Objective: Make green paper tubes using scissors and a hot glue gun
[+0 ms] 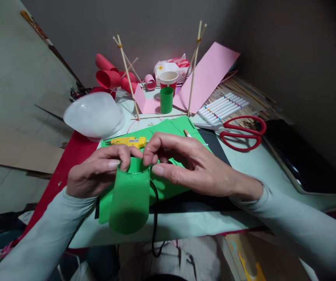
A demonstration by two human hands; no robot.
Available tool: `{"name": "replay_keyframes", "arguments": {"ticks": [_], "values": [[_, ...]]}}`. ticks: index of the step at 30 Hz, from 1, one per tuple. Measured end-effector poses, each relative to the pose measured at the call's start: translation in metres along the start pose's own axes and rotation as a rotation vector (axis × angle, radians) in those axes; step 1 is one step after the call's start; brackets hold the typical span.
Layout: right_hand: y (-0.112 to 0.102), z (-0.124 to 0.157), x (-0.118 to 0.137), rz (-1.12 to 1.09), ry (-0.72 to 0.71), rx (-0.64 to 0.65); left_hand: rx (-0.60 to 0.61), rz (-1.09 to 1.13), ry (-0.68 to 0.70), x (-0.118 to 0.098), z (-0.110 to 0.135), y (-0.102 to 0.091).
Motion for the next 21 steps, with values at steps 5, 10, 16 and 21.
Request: {"name": "replay_keyframes", "arguments": {"ticks": [5, 10, 16, 21], "values": [[0.002, -0.002, -0.001, -0.037, 0.000, -0.006, -0.002, -0.031, -0.015, 0.002, -0.002, 0.000], [0.003, -0.004, -0.001, -0.039, -0.006, -0.008, 0.026, -0.032, -0.031, 0.002, 0.000, 0.001], [0.006, -0.004, 0.001, 0.095, -0.020, -0.028, 0.010, -0.073, -0.018, 0.003, 0.001, -0.004], [-0.018, -0.003, 0.000, -0.024, 0.123, -0.123, -0.086, -0.090, 0.016, -0.005, 0.009, -0.019]]}}
Point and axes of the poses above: each hand's wrist, its own z-axis away from the middle knuckle, its own y-axis out of the palm, x = y × z, the point moved 4 cm from there along -z, towards the middle knuckle, and after that the axes turned 14 degrees about z, right-handed, at the moved point
